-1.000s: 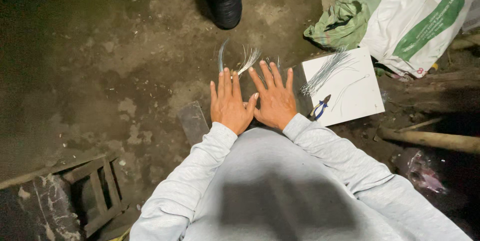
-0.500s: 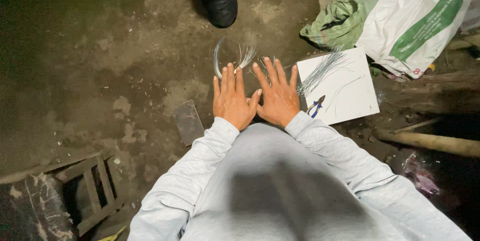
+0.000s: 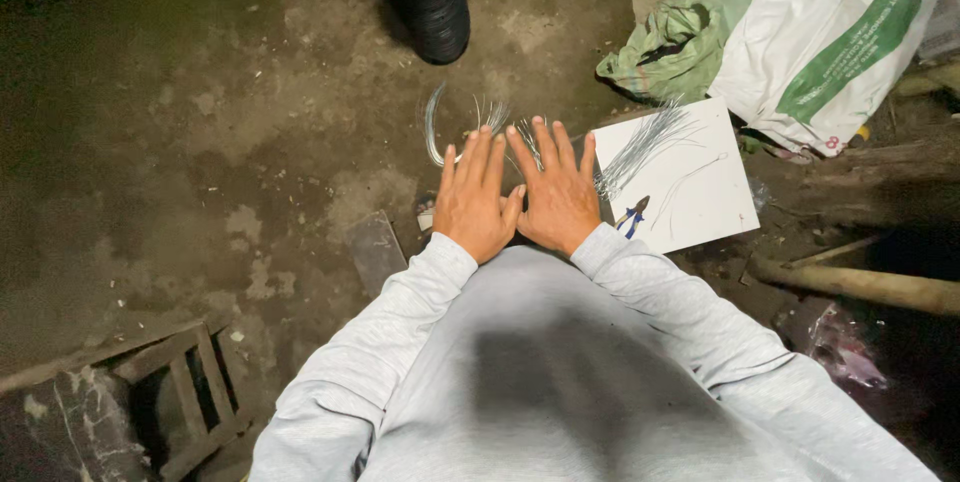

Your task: The person sits on the floor and repeatedly picks up thin metal wires, bends them in half, and twists the ends together by hand. The finished twisted wires are placed in a growing pile on the floor.

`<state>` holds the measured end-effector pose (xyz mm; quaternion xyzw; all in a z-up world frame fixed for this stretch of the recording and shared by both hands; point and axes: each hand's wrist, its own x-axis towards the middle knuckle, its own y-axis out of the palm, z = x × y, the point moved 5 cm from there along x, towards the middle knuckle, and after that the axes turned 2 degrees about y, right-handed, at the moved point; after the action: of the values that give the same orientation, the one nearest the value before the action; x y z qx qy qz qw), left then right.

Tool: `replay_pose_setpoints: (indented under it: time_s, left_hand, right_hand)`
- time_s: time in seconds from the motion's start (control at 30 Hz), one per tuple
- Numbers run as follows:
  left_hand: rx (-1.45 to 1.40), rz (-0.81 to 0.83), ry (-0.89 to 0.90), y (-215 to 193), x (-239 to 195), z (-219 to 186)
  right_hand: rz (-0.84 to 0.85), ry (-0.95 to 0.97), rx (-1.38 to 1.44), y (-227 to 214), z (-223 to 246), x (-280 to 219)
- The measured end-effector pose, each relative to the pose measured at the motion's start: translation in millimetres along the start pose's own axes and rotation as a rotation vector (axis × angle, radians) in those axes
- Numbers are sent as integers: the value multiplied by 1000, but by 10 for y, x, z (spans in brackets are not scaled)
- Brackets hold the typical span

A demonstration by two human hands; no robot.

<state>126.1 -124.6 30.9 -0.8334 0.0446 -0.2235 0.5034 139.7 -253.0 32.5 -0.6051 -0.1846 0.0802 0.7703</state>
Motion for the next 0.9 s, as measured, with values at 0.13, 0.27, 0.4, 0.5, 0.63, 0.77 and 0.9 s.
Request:
replay_pose_setpoints:
  time_s: [0.13, 0.27, 0.4, 0.5, 0.63, 0.77, 0.9]
  left_hand:
    - [-66, 16, 189, 6, 88, 5]
    - [-98, 64, 269, 3, 269, 184]
    - [-200, 124, 334, 39, 448, 475]
    - [-196, 67, 450, 19, 615, 752]
    - [-230, 372, 411, 117, 800, 1302]
    - [-320, 432, 468, 189, 865, 1769]
    - [-491, 440, 450, 307, 805, 2159]
  right_hand:
    - [72, 26, -39, 94, -52, 112]
    - [60, 49, 57, 165, -42, 239]
    - [127, 77, 166, 341, -17, 365]
    - [402, 169, 127, 646, 5, 483]
    - [270, 14, 118, 849, 292, 707]
    - [191, -61, 53, 1100, 655, 940]
    - [249, 103, 186, 1213, 869, 1054]
